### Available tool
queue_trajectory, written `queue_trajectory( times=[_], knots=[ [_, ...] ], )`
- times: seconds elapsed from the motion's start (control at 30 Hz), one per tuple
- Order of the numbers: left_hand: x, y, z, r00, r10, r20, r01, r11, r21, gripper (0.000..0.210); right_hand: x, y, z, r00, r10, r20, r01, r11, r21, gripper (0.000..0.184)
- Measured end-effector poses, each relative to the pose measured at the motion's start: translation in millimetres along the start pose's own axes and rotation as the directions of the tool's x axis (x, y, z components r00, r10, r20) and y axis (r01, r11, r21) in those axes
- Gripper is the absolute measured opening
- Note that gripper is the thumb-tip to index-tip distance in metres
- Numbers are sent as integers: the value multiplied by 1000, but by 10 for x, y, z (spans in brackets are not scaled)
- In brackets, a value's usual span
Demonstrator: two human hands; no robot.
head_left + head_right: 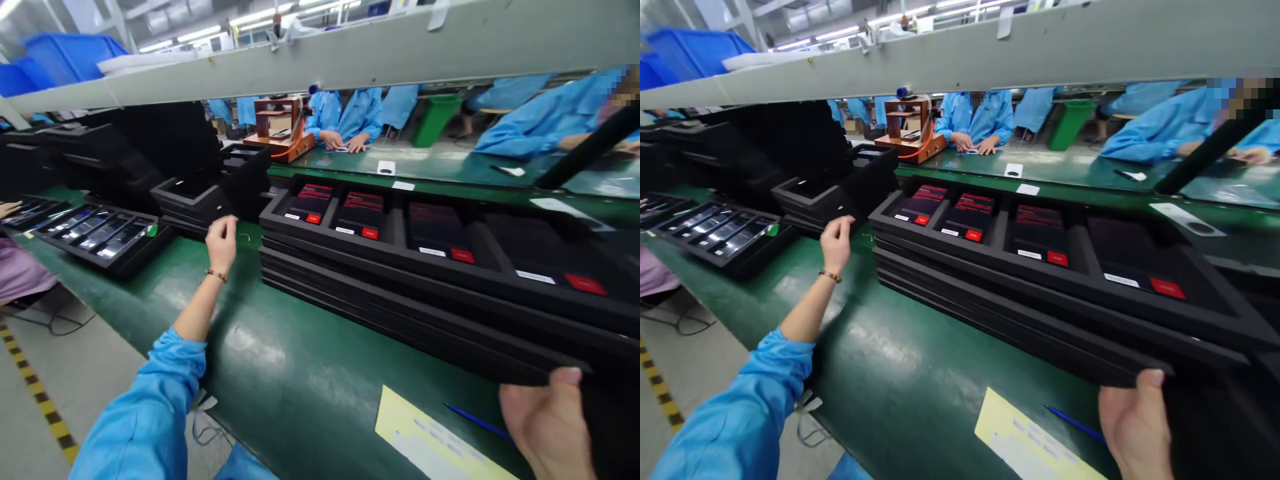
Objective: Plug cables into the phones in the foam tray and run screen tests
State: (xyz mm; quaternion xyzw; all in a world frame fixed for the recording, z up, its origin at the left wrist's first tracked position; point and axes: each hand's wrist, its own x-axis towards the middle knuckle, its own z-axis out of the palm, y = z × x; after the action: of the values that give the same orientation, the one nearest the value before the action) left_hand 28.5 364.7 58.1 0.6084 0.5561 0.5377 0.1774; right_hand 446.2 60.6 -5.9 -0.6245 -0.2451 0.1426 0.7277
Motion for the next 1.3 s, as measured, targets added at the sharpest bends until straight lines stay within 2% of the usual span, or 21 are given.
queue_trajectory(
  times=[0.1,0.17,0.23,0.33,0.4,0.47,0.53,0.57,0.6,0.63,0.7,0.8,0.83,0.93,1.0,1.03,1.07,1.1,1.17,1.23,1.3],
  knots=[
    [549,7,-475,991,84,-108,-63,982,178,22,-21,-95,45,1000,15,21,-15,1000,0,81],
    [823,-7,-707,983,182,9,-167,880,444,33,7,-70,38,1000,18,17,-18,1000,13,83],
    [965,-11,-831,965,236,111,-257,792,553,44,51,19,-15,999,46,4,-46,999,5,82],
    [929,38,-897,931,291,221,-365,762,535,49,53,147,-144,980,41,-196,-68,989,-135,75],
    [780,100,-954,896,323,305,-440,743,504,46,-64,151,-199,918,-139,-372,52,971,-235,64],
    [561,165,-1064,874,341,346,-477,739,475,37,-309,73,-163,826,-360,-433,243,922,-302,48],
    [281,228,-1210,864,346,366,-494,728,476,24,-656,-66,14,840,-448,-306,348,878,-329,41],
    [114,263,-1283,854,344,389,-508,708,491,17,-848,-147,165,912,-401,-85,367,891,-269,43],
    [-73,305,-1347,845,342,412,-525,680,512,14,-1040,-232,357,936,-276,220,315,934,-168,44],
    [-281,356,-1398,831,341,440,-547,645,534,15,-1221,-316,585,858,-96,505,170,980,-103,42],
    [-760,490,-1452,809,346,476,-578,617,535,21,-1534,-474,1113,625,137,769,-208,978,-5,58],
    [-1543,726,-1480,801,345,489,-577,665,474,17,-1872,-678,1862,275,305,912,-683,730,-38,86],
    [-1782,787,-1512,800,344,491,-564,711,419,16,-1956,-735,2037,203,314,928,-743,666,-63,86],
    [-2293,819,-1805,837,344,426,-459,865,204,33,-2117,-860,2201,248,335,909,-744,666,-43,71],
    [-2412,699,-2136,967,233,98,-246,958,148,45,-2124,-909,2032,264,335,904,-729,683,-40,67],
    [-2407,608,-2300,985,108,-133,-92,989,118,48,-2094,-930,1893,237,334,912,-736,674,-56,67],
    [-2370,504,-2434,965,-67,-252,74,997,20,53,-2044,-952,1737,193,338,921,-750,656,-83,67],
    [-2313,397,-2522,942,-267,-201,250,962,-107,62,-1976,-975,1574,147,345,927,-760,639,-118,68],
    [-2187,200,-2532,846,-530,59,525,807,-270,81,-1804,-1016,1264,94,360,928,-761,628,-166,69],
    [-2103,61,-2344,738,-600,308,674,665,-321,92,-1612,-1025,1002,94,368,925,-734,653,-185,66],
    [-2077,-9,-2052,675,-603,425,735,596,-323,85,-1426,-987,776,88,403,911,-697,679,-233,58]
  ],
)
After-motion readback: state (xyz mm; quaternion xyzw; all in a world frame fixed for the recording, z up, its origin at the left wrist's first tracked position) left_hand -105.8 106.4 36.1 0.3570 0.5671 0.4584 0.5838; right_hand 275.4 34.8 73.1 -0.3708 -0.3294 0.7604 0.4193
